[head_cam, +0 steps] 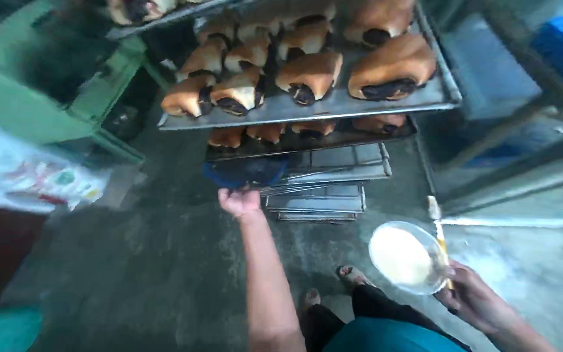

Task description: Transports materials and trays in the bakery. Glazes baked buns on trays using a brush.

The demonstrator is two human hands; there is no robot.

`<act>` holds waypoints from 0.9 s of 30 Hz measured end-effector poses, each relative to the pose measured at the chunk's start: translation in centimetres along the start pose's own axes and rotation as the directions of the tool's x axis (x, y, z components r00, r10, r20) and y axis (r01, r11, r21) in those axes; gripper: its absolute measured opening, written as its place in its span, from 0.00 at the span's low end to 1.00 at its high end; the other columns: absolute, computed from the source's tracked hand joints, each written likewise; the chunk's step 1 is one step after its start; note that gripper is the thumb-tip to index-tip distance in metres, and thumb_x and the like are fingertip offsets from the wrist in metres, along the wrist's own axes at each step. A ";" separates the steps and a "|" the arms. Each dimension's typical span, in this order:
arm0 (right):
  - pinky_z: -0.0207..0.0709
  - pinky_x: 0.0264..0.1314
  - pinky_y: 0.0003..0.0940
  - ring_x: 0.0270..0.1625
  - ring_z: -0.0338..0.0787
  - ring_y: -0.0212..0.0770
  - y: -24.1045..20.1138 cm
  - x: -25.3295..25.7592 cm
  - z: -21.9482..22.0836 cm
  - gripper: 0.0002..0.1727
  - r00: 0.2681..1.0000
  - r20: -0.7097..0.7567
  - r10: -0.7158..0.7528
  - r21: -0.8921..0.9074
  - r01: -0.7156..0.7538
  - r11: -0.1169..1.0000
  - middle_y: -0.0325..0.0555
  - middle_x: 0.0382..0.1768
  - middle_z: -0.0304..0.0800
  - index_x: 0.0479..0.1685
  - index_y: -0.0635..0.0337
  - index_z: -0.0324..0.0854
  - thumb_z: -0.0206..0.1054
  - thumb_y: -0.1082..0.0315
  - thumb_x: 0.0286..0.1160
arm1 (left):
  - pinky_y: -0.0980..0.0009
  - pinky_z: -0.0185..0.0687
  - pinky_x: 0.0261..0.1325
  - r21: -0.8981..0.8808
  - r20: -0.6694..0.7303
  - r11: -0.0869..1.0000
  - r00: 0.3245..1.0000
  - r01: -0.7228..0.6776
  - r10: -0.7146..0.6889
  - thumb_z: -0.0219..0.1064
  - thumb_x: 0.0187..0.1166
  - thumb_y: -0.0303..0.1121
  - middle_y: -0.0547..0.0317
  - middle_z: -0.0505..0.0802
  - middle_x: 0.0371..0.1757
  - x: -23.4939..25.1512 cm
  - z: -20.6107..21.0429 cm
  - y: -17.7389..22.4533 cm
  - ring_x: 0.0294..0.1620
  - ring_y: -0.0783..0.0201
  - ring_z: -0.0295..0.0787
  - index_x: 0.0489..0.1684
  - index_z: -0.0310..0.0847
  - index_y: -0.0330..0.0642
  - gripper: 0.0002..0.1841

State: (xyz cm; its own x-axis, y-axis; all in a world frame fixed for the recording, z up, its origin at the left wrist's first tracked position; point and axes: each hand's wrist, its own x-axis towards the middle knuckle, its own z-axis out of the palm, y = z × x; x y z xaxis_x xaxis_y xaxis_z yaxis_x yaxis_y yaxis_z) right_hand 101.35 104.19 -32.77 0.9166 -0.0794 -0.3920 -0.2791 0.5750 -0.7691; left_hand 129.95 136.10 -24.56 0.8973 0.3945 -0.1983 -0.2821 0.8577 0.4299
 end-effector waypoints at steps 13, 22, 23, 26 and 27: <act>0.71 0.15 0.13 0.15 0.78 0.17 6.6 -12.1 8.3 0.15 0.890 -0.375 -0.260 0.158 0.338 0.928 0.26 0.22 0.90 0.38 0.34 0.91 0.81 0.41 0.58 | 0.62 0.85 0.56 0.495 0.074 0.850 0.966 0.179 -0.246 0.54 0.89 0.33 0.53 0.86 0.50 4.4 2.3 -0.1 0.49 0.61 0.86 0.58 0.72 0.39 0.09; 0.71 0.15 0.13 0.15 0.79 0.17 9.0 -16.5 7.7 0.14 0.853 -0.424 -0.306 0.164 0.405 0.900 0.25 0.23 0.90 0.38 0.32 0.90 0.80 0.40 0.59 | 0.64 0.88 0.47 0.443 0.192 0.860 0.910 0.253 -0.367 0.42 0.79 0.23 0.60 0.89 0.35 -1.9 -1.0 5.1 0.39 0.64 0.89 0.40 0.73 0.46 0.12; 0.70 0.15 0.13 0.15 0.79 0.17 9.0 -16.8 7.4 0.14 0.853 -0.411 -0.322 0.174 0.420 0.891 0.25 0.23 0.90 0.39 0.32 0.91 0.80 0.41 0.58 | 0.64 0.88 0.45 0.438 0.169 0.868 0.927 0.233 -0.335 0.43 0.79 0.23 0.59 0.88 0.33 -2.9 -1.1 5.4 0.37 0.65 0.89 0.39 0.72 0.45 0.11; 0.69 0.15 0.13 0.15 0.78 0.17 8.6 -18.5 6.3 0.15 0.853 -0.399 -0.336 0.205 0.440 0.874 0.26 0.24 0.91 0.38 0.33 0.90 0.82 0.41 0.56 | 0.67 0.88 0.37 0.445 0.110 0.878 0.962 0.177 -0.249 0.45 0.75 0.21 0.61 0.87 0.27 -6.7 -3.1 8.0 0.30 0.67 0.88 0.34 0.73 0.45 0.11; 0.69 0.15 0.12 0.15 0.78 0.16 8.3 -19.2 6.0 0.15 0.845 -0.421 -0.329 0.200 0.440 0.875 0.24 0.23 0.90 0.37 0.32 0.90 0.82 0.40 0.56 | 0.68 0.90 0.36 0.459 0.114 0.875 0.966 0.156 -0.232 0.45 0.75 0.22 0.62 0.89 0.26 -8.0 -4.1 9.5 0.29 0.68 0.89 0.32 0.73 0.45 0.12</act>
State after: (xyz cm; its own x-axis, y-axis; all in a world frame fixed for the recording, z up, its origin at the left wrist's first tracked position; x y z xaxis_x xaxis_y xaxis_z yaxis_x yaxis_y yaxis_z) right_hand 83.13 115.40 -28.62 0.7462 -0.5990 -0.2906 0.2167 0.6313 -0.7446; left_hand 118.73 142.43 -22.52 0.9709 0.1448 -0.1907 0.0487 0.6605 0.7492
